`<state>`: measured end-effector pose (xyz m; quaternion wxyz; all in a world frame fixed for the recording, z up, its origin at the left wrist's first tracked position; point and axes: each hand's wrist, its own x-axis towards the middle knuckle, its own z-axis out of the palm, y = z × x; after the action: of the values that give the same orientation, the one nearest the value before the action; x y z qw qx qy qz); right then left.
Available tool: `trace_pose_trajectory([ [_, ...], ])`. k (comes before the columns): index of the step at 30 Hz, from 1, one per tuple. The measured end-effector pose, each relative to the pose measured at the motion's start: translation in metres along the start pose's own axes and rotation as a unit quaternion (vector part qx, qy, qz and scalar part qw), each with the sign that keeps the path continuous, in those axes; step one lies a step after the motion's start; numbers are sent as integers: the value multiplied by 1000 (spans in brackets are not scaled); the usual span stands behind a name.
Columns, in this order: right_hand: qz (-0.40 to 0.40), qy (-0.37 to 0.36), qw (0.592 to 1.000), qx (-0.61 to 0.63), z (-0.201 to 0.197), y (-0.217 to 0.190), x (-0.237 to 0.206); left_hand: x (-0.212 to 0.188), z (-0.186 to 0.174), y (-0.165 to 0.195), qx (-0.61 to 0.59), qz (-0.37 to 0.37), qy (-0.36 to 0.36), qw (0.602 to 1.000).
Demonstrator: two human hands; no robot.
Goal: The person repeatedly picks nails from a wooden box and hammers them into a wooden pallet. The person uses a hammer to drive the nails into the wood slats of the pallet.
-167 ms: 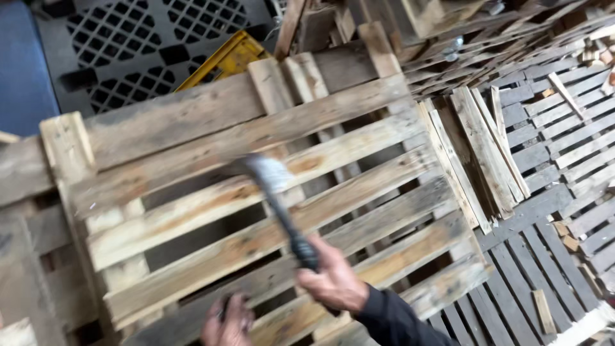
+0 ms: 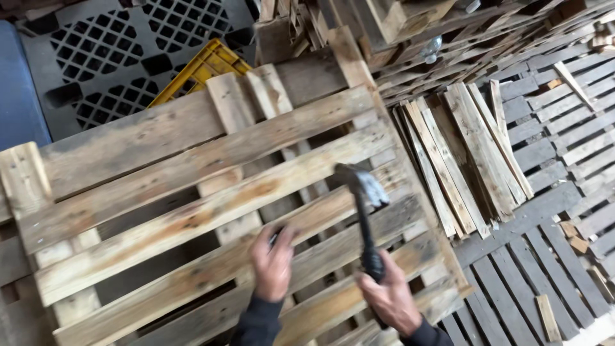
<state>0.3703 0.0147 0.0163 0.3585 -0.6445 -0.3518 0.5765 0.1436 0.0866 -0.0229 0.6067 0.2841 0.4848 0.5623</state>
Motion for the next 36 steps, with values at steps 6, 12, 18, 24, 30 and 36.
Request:
trace_pose_trajectory([
  [6,76,113,991,-15,-121,19,34,159,168,-57,241,234,-29,941],
  [12,33,73,995,-60,-150,12,57,188,185,-84,305,323,54,894],
  [18,48,9,968,-247,-146,-6,85,186,181,-79,339,268,4,902],
  [24,23,45,986,-160,-124,-23,97,196,180,-77,375,268,-49,886],
  [30,128,42,968,-211,-125,-30,97,202,180,-82,455,267,-50,848],
  [36,-115,37,980,-160,-125,-48,95,198,187,-79,450,291,-47,843],
])
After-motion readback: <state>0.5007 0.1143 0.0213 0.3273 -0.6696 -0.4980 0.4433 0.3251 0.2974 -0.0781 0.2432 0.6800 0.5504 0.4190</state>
